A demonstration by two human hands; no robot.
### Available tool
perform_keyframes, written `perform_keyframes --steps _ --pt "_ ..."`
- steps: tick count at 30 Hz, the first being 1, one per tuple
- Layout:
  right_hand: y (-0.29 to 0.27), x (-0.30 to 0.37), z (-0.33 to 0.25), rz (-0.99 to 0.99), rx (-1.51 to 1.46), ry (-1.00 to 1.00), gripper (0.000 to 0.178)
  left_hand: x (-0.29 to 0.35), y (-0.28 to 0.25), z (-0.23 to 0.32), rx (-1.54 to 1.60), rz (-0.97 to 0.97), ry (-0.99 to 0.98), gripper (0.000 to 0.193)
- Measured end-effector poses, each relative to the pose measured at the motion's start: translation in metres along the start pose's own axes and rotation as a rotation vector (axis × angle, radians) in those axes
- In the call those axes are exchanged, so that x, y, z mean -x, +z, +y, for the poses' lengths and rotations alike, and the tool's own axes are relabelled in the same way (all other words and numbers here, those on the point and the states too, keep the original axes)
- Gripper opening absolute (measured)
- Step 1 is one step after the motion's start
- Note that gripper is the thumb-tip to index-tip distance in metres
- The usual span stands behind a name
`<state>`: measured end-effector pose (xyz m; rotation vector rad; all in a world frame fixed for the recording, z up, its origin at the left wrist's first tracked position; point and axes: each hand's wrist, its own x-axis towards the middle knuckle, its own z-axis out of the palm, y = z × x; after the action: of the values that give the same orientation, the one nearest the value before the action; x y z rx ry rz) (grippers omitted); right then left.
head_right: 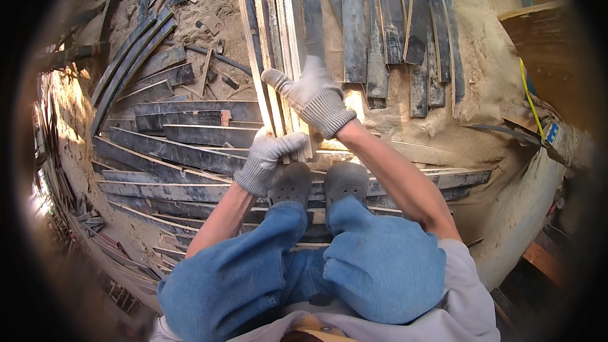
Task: The person sorts and stacks thin wooden strips in a cluttered workshop. They pick up strips from the floor, place them on a workbench, and arrange them into neat piles. The person also uses a hammer to tap and straighten the strips.
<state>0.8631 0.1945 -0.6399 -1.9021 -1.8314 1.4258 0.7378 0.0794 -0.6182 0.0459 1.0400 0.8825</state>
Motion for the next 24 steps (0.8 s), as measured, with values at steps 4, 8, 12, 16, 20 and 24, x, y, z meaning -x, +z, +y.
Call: perform_keyframes --steps 4,8,12,16,20,24 --pt "-0.001 -0.007 -0.017 0.111 0.001 -0.036 0.121 0.003 0.012 0.029 -0.112 0.028 0.006 0.028" --pt "-0.038 0.01 -0.058 0.003 -0.229 -0.032 0.127 0.04 0.047 0.071 -0.209 -0.02 0.069 0.033" --pt "-0.092 0.038 -0.136 -0.448 -1.07 0.119 0.088 0.135 0.078 0.125 -0.209 0.001 0.025 0.044" --pt "-0.127 0.015 -0.25 -0.629 -1.363 0.012 0.109 0.269 0.1 0.183 -0.239 0.022 -0.082 0.042" --pt "-0.139 0.039 -0.337 -0.681 -1.696 -0.061 0.117 0.432 0.142 0.192 -0.4 0.037 -0.076 0.044" --pt "-0.133 0.14 -0.387 -0.856 -2.058 0.098 0.118 0.599 0.172 0.165 -0.404 0.268 -0.029 0.039"
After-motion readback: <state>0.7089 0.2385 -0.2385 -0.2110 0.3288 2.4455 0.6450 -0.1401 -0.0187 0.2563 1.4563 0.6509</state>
